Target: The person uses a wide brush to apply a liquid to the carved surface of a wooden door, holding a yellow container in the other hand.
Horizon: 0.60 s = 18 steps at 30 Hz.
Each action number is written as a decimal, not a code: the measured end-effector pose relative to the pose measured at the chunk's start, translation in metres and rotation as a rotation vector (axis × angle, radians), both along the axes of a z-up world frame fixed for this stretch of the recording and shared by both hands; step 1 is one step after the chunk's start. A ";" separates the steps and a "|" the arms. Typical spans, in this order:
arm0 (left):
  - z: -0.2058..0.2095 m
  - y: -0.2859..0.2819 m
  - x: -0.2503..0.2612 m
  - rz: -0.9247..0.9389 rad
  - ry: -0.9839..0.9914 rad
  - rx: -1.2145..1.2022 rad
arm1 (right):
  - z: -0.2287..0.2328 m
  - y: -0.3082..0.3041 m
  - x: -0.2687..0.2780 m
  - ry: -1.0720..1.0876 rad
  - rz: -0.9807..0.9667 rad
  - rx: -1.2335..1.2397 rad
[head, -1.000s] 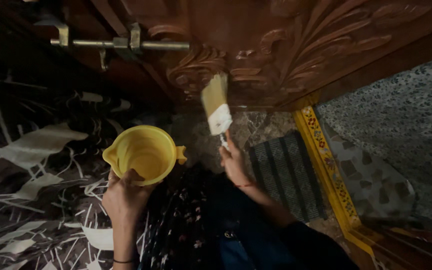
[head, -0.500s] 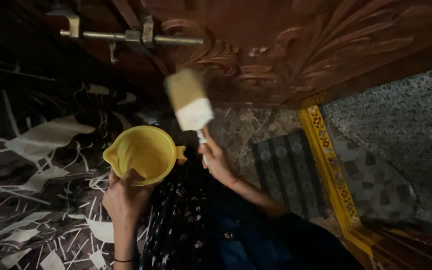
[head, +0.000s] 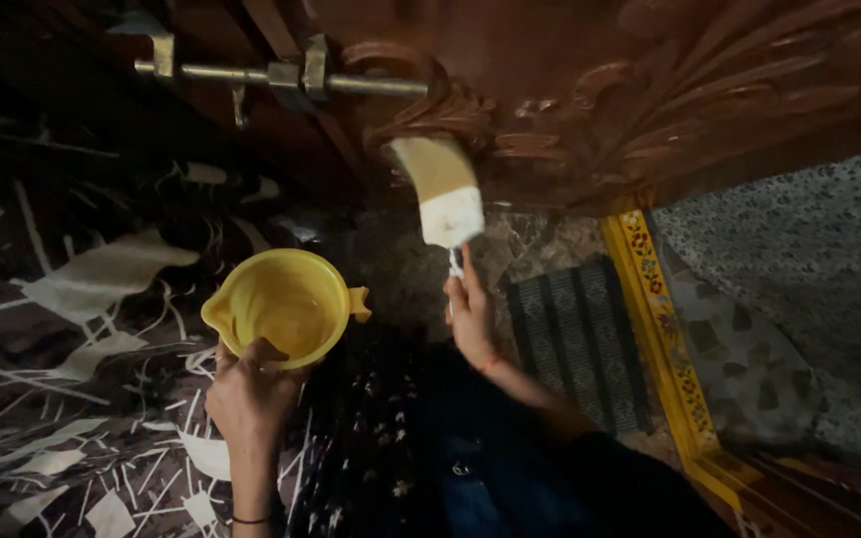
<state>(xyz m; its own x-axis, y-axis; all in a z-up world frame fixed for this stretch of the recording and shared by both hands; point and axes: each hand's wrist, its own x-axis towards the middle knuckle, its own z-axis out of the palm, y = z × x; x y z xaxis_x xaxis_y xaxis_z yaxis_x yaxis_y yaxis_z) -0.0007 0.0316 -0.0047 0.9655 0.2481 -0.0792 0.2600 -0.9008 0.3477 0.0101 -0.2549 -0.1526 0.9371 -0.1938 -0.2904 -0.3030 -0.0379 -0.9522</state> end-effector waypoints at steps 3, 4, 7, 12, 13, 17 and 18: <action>0.001 0.000 0.000 -0.039 -0.071 -0.016 | 0.009 0.016 -0.018 0.046 -0.075 0.059; 0.002 -0.001 0.001 -0.035 -0.070 -0.016 | 0.009 0.022 -0.017 0.052 -0.131 0.119; 0.001 -0.002 0.001 -0.023 -0.024 -0.018 | 0.006 0.038 -0.013 0.094 -0.133 0.123; -0.008 -0.001 0.000 -0.091 -0.149 0.040 | -0.002 0.051 0.006 0.110 0.121 0.191; -0.008 -0.001 -0.001 -0.096 -0.149 0.041 | -0.004 0.050 0.009 0.052 0.162 0.166; -0.008 -0.003 0.003 -0.096 -0.121 0.044 | -0.009 0.024 0.004 0.122 0.209 0.112; -0.008 -0.004 0.002 -0.082 -0.090 0.043 | -0.009 0.012 0.003 0.122 0.212 0.109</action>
